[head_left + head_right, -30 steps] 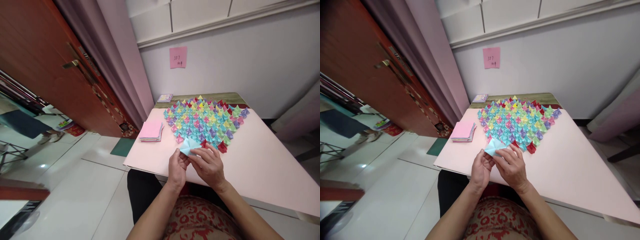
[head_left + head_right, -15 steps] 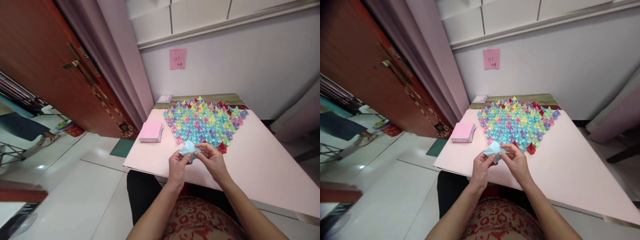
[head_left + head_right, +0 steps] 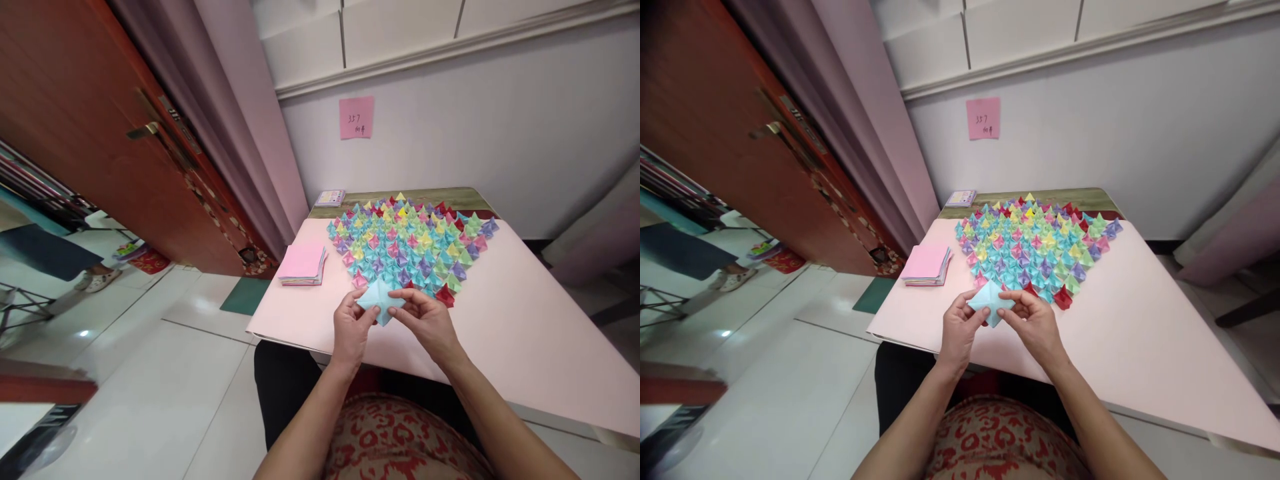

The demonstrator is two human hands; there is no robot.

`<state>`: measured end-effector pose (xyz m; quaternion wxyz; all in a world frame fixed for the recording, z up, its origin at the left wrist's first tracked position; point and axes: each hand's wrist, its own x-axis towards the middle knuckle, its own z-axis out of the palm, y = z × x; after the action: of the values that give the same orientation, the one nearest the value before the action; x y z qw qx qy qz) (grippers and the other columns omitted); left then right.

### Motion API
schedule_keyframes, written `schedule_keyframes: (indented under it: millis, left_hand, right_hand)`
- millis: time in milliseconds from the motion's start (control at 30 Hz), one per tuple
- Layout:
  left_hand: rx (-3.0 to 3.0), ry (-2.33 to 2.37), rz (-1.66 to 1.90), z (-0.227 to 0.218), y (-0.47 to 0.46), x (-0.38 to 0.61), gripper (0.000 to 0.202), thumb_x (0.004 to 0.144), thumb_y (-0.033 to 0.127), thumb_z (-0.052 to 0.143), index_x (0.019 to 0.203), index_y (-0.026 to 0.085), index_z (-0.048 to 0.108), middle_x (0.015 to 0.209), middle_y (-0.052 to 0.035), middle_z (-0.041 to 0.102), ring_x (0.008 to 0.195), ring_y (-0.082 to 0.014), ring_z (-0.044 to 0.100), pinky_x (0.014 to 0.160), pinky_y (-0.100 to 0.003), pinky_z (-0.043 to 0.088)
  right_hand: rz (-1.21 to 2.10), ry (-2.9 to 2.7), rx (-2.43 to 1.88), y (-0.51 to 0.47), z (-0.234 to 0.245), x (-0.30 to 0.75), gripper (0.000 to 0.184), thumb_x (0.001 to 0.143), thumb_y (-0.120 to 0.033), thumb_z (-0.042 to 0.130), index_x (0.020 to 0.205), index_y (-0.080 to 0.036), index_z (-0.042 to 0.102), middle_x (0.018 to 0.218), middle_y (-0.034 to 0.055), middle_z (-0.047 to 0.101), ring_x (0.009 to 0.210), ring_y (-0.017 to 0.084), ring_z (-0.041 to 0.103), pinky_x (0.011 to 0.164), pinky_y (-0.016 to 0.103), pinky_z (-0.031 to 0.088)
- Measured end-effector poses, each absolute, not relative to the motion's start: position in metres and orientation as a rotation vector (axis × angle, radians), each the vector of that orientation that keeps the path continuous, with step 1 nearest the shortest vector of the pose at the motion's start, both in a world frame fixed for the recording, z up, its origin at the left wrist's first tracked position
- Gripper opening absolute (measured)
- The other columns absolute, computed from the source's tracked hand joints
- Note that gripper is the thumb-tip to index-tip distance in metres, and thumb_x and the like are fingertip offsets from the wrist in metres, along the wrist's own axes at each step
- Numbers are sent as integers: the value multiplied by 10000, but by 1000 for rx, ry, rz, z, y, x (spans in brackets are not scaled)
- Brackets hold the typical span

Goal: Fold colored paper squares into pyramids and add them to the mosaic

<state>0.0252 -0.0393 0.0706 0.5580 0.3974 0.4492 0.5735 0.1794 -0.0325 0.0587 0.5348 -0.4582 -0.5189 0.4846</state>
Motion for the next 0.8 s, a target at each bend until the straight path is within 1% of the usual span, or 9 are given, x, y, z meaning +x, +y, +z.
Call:
schedule_keyframes:
  millis: [67, 100, 167, 200, 300, 400, 567, 667, 800]
  left_hand:
    - [1015, 1038, 1349, 72, -40, 22, 543, 692, 271, 804, 1206, 216, 636, 836, -21, 718, 689, -140, 631, 644, -246, 503]
    - [1076, 1040, 1341, 73, -40, 20, 537, 700, 263, 797, 1212, 227, 641, 913, -39, 725, 729, -151, 647, 671, -256, 515]
    - [1229, 1075, 1317, 74, -40, 16, 405, 723, 258, 775, 1122, 225, 706, 1030, -69, 723, 812, -182, 669, 726, -277, 527]
    - [1305, 1102, 1303, 74, -40, 14, 325, 738, 256, 761, 1060, 221, 736, 1047, -77, 724, 848, -199, 676, 749, -288, 529]
    - [1424, 1161, 1283, 76, -40, 12, 223, 768, 238, 725, 987, 229, 766, 1011, -74, 746, 922, -237, 690, 817, -327, 532]
    - [1405, 1188, 1306, 81, -42, 14, 214, 763, 232, 727, 972, 246, 774, 971, -57, 761, 891, -240, 706, 849, -351, 533]
    - [1450, 1237, 1373, 89, -43, 14, 76, 733, 230, 762, 792, 269, 791, 883, -64, 754, 884, -242, 687, 893, -362, 500]
    - [1571, 1274, 1363, 88, -42, 11, 57, 732, 228, 759, 755, 274, 782, 902, -69, 743, 932, -252, 663, 903, -371, 483]
    - [1610, 1273, 1203, 86, -41, 10, 66, 784, 251, 711, 780, 247, 777, 807, -57, 745, 824, -235, 670, 827, -340, 490]
  right_hand:
    - [1101, -1291, -1105, -33, 60, 181, 381, 739, -406, 788, 1042, -191, 704, 676, 3, 649, 597, 161, 611, 590, 307, 535]
    - [1076, -1317, -1108, -33, 61, 181, 380, 742, -402, 786, 1052, -195, 707, 732, 18, 675, 624, 166, 627, 621, 318, 549]
    - [1016, -1371, -1116, -34, 63, 183, 369, 753, -397, 776, 1063, -206, 711, 875, 49, 712, 688, 180, 659, 689, 346, 571]
    - [979, -1401, -1122, -34, 65, 184, 358, 763, -397, 768, 1065, -213, 715, 938, 59, 717, 713, 185, 670, 716, 356, 576]
    - [835, -1498, -1147, -36, 67, 186, 312, 805, -399, 732, 1069, -233, 725, 1012, 67, 714, 765, 200, 686, 749, 372, 581]
    - [641, -1610, -1163, -37, 66, 186, 254, 856, -389, 684, 1066, -257, 734, 959, 60, 721, 805, 217, 687, 764, 378, 574]
    - [389, -1689, -1195, -37, 61, 186, 158, 884, -388, 656, 965, -297, 757, 949, 51, 711, 884, 234, 687, 763, 368, 562]
    - [400, -1726, -1179, -36, 62, 186, 158, 878, -411, 662, 923, -291, 755, 968, 52, 711, 904, 241, 687, 757, 369, 554]
    - [539, -1779, -1158, -37, 68, 187, 163, 874, -415, 673, 930, -283, 750, 847, 33, 728, 801, 227, 686, 726, 357, 537]
